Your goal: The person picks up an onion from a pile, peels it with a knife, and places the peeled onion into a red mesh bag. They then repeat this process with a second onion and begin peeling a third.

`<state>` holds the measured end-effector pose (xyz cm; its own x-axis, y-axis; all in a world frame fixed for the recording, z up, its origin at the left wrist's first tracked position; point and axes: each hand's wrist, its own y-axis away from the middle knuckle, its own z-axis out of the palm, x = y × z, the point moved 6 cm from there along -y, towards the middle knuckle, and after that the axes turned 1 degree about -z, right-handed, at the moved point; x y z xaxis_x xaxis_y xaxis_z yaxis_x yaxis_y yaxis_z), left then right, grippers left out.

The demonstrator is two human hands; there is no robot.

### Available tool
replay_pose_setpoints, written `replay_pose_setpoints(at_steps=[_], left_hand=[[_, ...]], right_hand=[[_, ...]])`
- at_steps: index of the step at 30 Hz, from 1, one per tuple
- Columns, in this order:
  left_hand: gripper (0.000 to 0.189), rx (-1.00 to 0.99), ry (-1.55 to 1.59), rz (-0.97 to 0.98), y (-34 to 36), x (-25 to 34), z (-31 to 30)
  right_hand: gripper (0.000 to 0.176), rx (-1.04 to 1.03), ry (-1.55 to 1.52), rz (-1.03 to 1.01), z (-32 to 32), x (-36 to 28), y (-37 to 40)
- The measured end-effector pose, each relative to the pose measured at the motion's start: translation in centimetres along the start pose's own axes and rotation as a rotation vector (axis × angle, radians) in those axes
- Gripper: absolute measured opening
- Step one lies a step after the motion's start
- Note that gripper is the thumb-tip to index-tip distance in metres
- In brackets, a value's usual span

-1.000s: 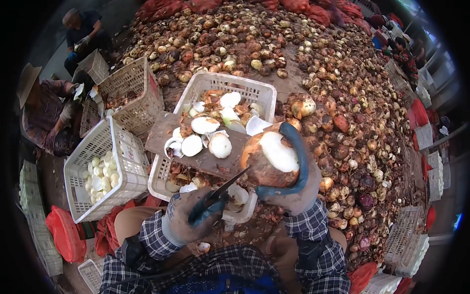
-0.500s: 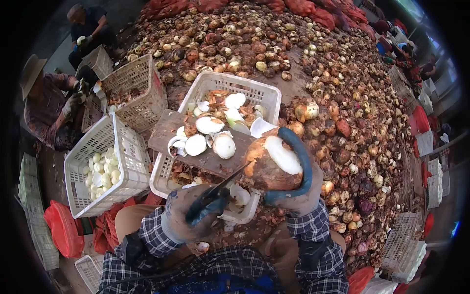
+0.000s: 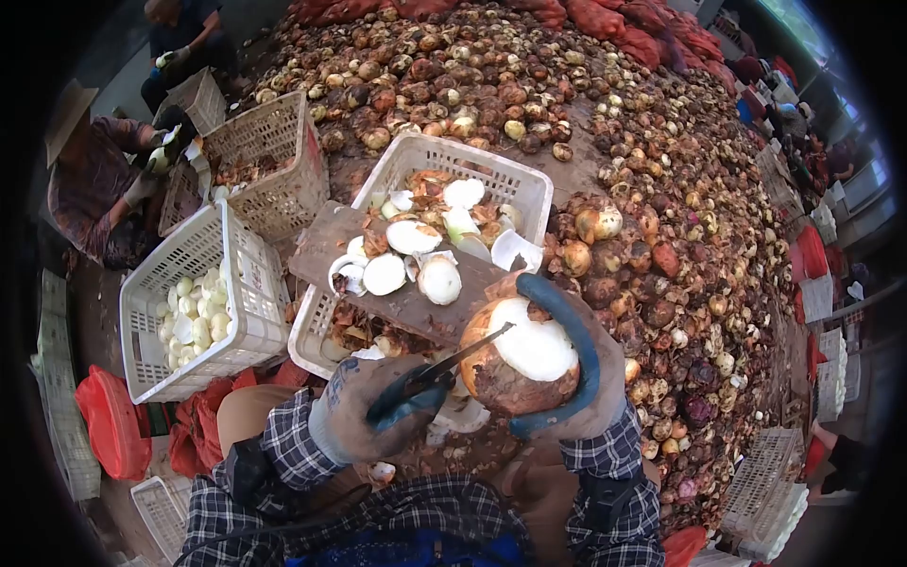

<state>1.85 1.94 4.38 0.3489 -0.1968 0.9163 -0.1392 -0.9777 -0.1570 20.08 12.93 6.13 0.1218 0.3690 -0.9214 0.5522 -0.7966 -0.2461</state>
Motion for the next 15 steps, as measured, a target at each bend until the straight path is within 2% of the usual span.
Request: replay_pose_setpoints(at_steps=[4, 8, 10, 15], left_hand=[[0.038, -0.096, 0.101, -0.095, -0.4, 0.3, -0.3], [0.033, -0.102, 0.069, -0.075, -0.6, 0.8, -0.7], [0.032, -0.033, -0.004, -0.003, -0.5, 0.5, -0.6], [0.031, -0.098, 0.092, -0.083, -0.6, 1.3, -1.1]], right_hand=[[0.111, -0.001, 0.125, -0.072, -0.4, -1.1, -0.3], [0.11, -0.007, 0.29, -0.129, -1.1, -1.7, -0.3], [0.111, 0.012, 0.23, -0.049, -0.9, -0.9, 0.1], [0.113, 0.055, 0.167, -0.097, -1.0, -1.8, -0.3]])
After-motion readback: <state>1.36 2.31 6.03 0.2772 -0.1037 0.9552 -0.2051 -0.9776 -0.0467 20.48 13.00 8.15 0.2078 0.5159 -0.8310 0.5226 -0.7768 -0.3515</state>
